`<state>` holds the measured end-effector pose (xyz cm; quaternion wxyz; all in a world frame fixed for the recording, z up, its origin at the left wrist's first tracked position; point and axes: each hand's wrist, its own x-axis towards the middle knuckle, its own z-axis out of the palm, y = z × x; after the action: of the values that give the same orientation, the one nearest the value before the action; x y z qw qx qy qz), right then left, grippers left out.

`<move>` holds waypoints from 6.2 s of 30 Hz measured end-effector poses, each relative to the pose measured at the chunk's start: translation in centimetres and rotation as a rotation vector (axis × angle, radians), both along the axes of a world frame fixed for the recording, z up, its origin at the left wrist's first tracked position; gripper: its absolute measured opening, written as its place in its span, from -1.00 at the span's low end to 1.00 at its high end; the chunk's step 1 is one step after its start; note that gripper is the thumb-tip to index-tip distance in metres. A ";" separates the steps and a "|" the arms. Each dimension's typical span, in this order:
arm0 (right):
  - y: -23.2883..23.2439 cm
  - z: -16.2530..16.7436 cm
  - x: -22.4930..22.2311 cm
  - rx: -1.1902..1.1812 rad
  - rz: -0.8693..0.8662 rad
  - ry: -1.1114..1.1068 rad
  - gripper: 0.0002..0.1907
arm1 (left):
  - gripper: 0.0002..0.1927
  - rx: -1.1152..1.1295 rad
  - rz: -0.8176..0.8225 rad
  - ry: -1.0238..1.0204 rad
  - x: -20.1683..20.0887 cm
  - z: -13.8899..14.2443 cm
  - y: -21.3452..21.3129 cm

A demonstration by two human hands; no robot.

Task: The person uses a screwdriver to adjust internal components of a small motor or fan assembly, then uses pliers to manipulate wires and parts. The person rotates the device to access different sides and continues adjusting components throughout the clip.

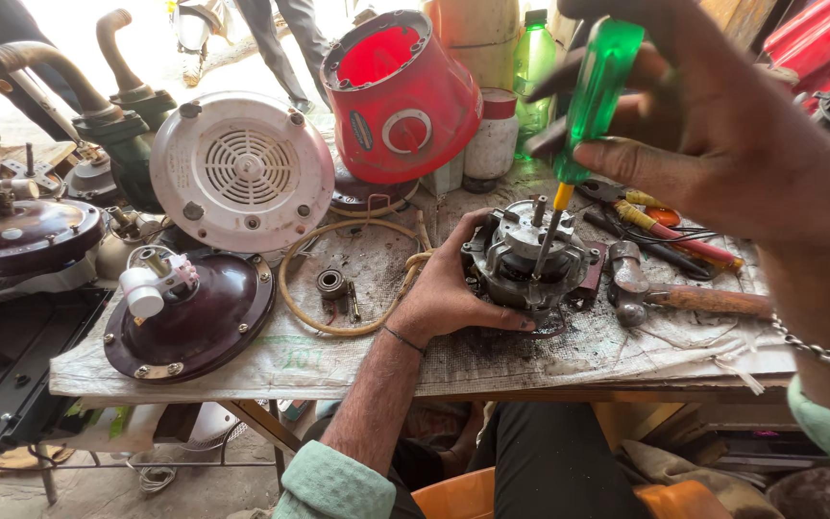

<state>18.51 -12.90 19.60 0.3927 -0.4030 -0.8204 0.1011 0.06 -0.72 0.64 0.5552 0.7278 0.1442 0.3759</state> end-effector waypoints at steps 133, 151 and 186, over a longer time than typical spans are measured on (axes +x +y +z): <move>0.2 -0.2 -0.5 -0.080 0.022 0.120 -0.23 | 0.18 0.042 0.048 -0.001 -0.3 0.6 -0.5; -0.2 0.1 -2.0 -0.120 -0.085 0.105 -0.21 | 0.18 0.066 0.063 0.030 -0.3 0.7 -0.4; 0.3 -1.2 -1.2 -0.093 0.020 0.168 -0.27 | 0.20 0.066 0.071 0.037 -0.4 0.8 -0.5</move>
<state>17.27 -12.63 18.36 0.4399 -0.4029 -0.7830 0.1765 -0.29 -1.26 1.43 0.5143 0.7470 0.1677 0.3864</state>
